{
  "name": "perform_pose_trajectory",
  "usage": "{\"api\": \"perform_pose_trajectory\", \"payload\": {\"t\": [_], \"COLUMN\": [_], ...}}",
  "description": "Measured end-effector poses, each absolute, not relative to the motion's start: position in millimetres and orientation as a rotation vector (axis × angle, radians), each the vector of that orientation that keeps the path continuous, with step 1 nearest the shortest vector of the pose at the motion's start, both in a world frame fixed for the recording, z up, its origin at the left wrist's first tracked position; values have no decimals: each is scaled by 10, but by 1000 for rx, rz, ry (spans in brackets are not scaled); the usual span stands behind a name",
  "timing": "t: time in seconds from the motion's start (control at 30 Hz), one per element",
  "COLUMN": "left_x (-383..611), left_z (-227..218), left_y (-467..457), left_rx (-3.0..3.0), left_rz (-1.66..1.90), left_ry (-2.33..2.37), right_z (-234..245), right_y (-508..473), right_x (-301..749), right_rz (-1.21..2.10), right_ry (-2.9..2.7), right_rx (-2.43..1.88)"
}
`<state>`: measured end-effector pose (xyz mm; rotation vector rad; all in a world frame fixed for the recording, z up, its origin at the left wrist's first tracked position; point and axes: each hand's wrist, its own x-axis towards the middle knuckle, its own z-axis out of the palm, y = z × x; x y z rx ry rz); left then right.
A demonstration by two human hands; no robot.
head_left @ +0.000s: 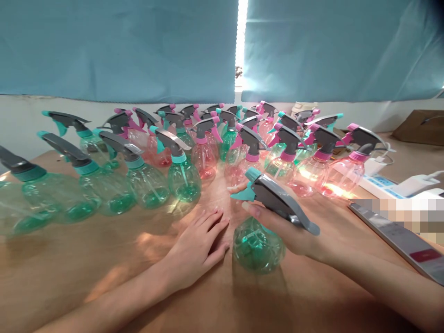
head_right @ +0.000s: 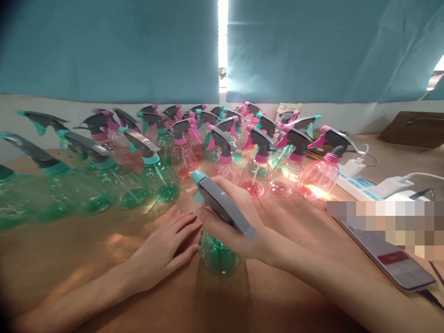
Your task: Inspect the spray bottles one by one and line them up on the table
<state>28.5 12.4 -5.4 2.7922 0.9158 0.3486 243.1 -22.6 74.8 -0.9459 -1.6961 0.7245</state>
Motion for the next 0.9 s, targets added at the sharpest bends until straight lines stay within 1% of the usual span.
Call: {"api": "perform_pose_trajectory", "payload": {"t": [0.17, 0.37, 0.6, 0.77, 0.9], "left_x": [276, 261, 272, 274, 287], "left_z": [-29, -42, -40, -22, -6], "left_y": [107, 110, 119, 118, 113], "left_rx": [2796, 2786, 2788, 2776, 2775], "left_rz": [313, 315, 344, 304, 297], "left_ry": [923, 941, 931, 945, 931], "right_z": [739, 694, 660, 674, 669], "right_y": [-231, -196, -193, -187, -160], "right_x": [2409, 2445, 2449, 2450, 2483], "right_rz": [722, 706, 766, 721, 825], "right_ry": [-1673, -1714, -1700, -1714, -1726], "right_rx": [-997, -912, -902, -917, -883]}}
